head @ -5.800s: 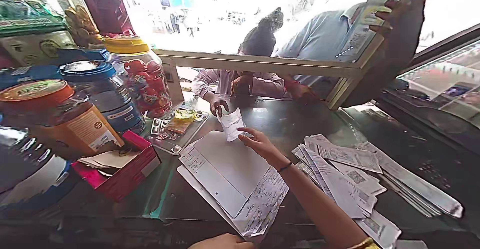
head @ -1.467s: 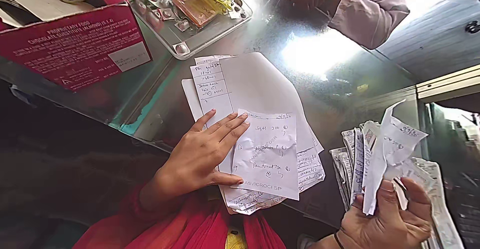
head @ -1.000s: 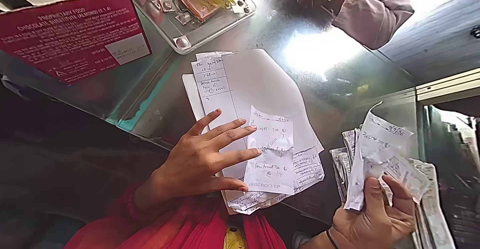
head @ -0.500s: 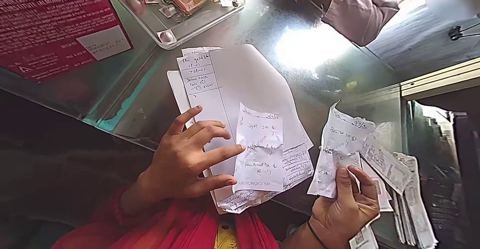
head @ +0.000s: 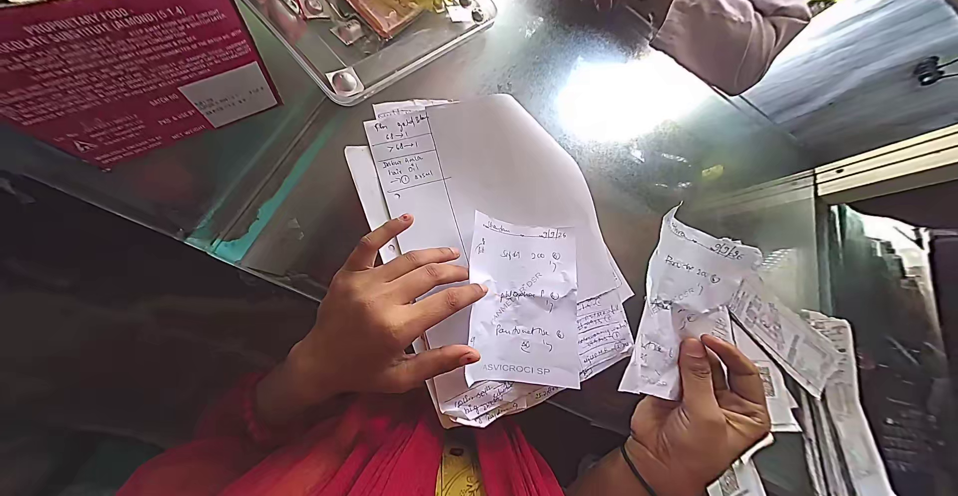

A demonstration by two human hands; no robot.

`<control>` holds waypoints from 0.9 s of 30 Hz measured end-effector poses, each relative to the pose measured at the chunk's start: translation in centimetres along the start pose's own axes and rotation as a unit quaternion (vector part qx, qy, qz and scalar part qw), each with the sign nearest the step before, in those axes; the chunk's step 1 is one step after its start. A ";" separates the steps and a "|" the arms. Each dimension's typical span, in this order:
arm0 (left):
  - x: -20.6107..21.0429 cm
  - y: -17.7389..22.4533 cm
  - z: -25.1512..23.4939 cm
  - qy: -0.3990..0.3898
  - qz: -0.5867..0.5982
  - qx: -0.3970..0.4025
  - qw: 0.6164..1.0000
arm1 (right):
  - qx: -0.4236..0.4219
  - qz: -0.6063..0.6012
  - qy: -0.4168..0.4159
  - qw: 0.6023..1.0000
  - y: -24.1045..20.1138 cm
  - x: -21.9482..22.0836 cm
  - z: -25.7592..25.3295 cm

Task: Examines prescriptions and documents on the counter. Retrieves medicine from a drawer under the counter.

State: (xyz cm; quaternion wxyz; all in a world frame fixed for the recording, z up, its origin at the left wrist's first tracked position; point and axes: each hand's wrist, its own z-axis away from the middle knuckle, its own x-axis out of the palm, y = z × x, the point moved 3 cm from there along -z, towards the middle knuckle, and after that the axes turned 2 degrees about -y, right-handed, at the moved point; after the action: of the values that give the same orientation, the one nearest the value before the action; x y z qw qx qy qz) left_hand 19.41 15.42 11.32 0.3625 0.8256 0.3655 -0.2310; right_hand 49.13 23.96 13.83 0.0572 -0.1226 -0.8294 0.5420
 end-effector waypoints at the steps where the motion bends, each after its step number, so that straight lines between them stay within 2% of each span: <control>1: 0.0 0.0 0.0 0.000 -0.001 -0.001 1.000 | -0.003 -0.006 -0.008 1.000 -0.1 0.1 0.0; 8: 0.1 0.0 0.1 -0.007 -0.006 -0.002 1.000 | -0.030 -0.011 -0.055 0.998 -1.9 1.5 -0.6; 15: 0.2 0.0 0.2 0.003 -0.007 0.000 1.000 | -0.066 0.046 -0.127 0.989 -3.3 2.4 -0.4; 27: 0.2 0.0 0.2 0.005 -0.006 0.007 1.000 | -0.036 0.000 -0.126 0.991 -3.7 3.2 -0.2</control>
State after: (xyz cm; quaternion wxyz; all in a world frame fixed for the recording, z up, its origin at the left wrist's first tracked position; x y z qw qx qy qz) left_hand 19.53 15.38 11.10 0.3534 0.8272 0.3702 -0.2320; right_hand 45.60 23.60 17.15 -0.0519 -0.0550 -0.8490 0.5229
